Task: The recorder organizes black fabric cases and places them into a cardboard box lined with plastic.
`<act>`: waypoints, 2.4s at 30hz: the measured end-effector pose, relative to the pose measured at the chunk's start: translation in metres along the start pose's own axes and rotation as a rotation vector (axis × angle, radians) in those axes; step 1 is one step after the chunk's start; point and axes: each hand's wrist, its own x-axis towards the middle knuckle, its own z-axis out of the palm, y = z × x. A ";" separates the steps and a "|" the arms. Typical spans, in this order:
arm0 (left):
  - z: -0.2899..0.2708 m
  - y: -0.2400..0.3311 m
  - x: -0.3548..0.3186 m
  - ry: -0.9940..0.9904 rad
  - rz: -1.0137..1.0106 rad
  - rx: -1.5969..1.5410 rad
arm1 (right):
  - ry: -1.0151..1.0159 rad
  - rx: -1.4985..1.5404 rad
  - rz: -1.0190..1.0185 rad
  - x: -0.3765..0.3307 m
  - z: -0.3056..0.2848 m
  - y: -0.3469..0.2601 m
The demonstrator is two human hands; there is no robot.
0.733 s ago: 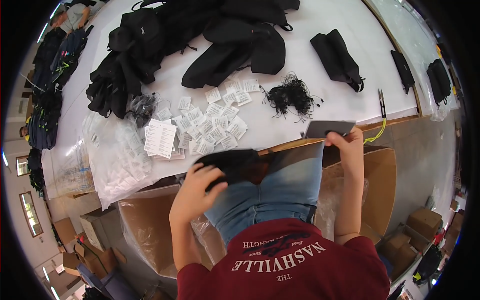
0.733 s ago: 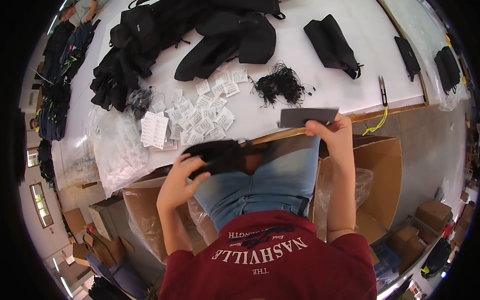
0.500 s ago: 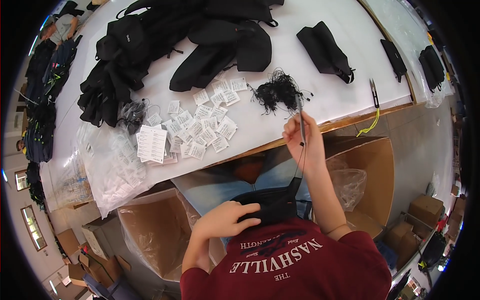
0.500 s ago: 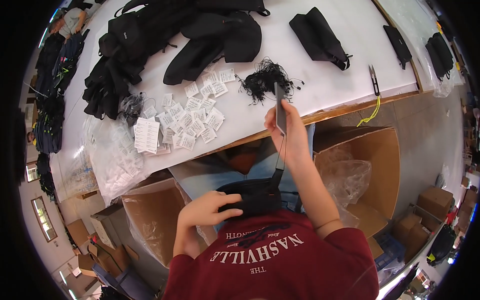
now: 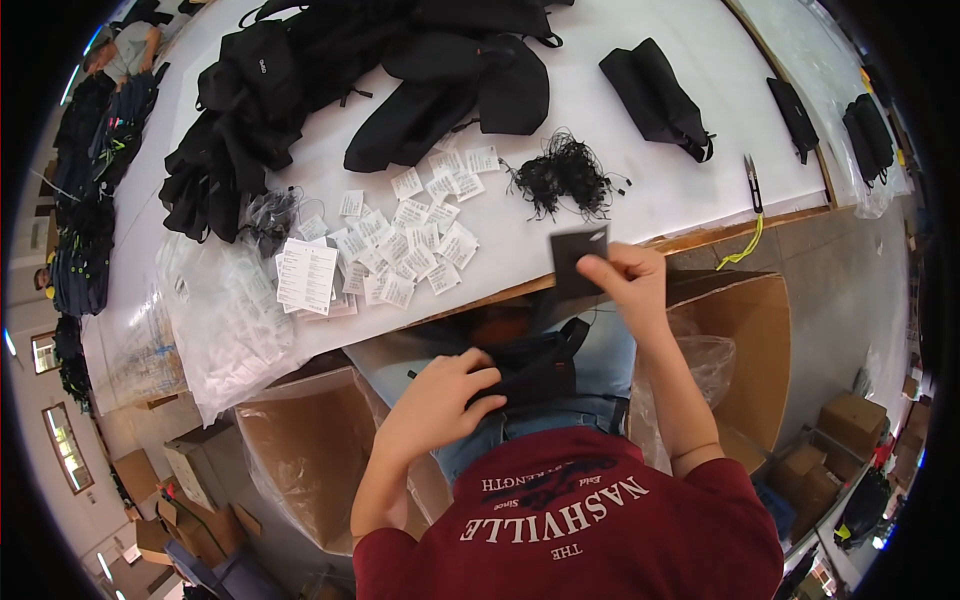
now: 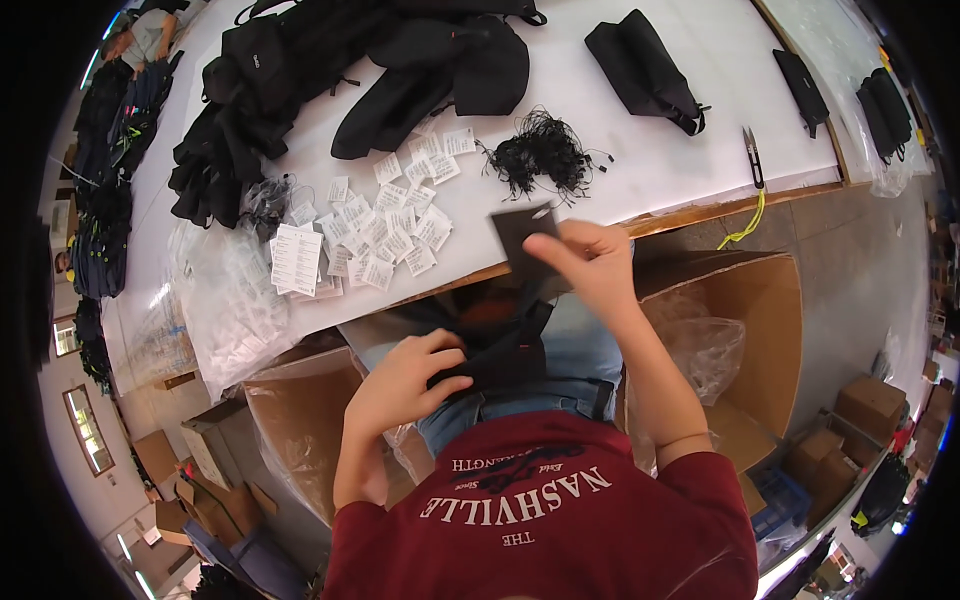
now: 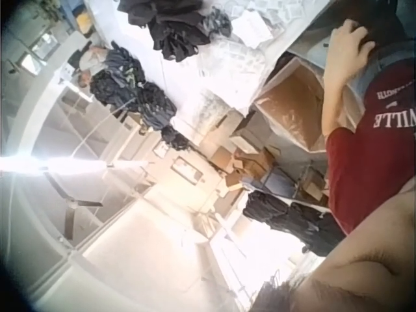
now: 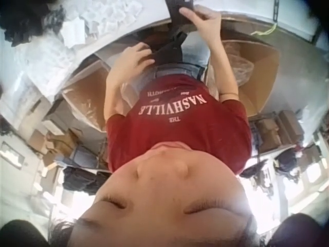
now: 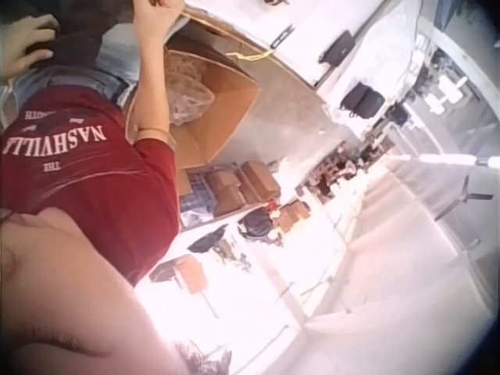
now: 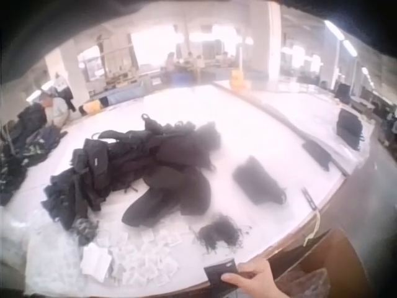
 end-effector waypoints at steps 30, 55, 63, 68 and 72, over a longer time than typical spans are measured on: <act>-0.004 -0.110 0.009 0.762 -0.411 0.203 | -0.826 -0.535 -0.440 -0.041 0.047 0.009; 0.066 -0.055 0.021 0.727 0.048 -1.995 | -0.291 -0.449 -0.568 -0.005 0.072 -0.061; 0.071 -0.051 0.029 0.807 -0.016 -2.021 | -0.293 -0.412 -0.484 -0.010 0.067 -0.050; 0.057 -0.033 0.037 0.914 -0.140 -1.873 | -0.285 -0.377 -0.444 -0.015 0.070 -0.040; 0.056 -0.036 0.037 0.899 -0.160 -1.976 | -0.152 -0.313 -0.346 -0.020 0.070 -0.046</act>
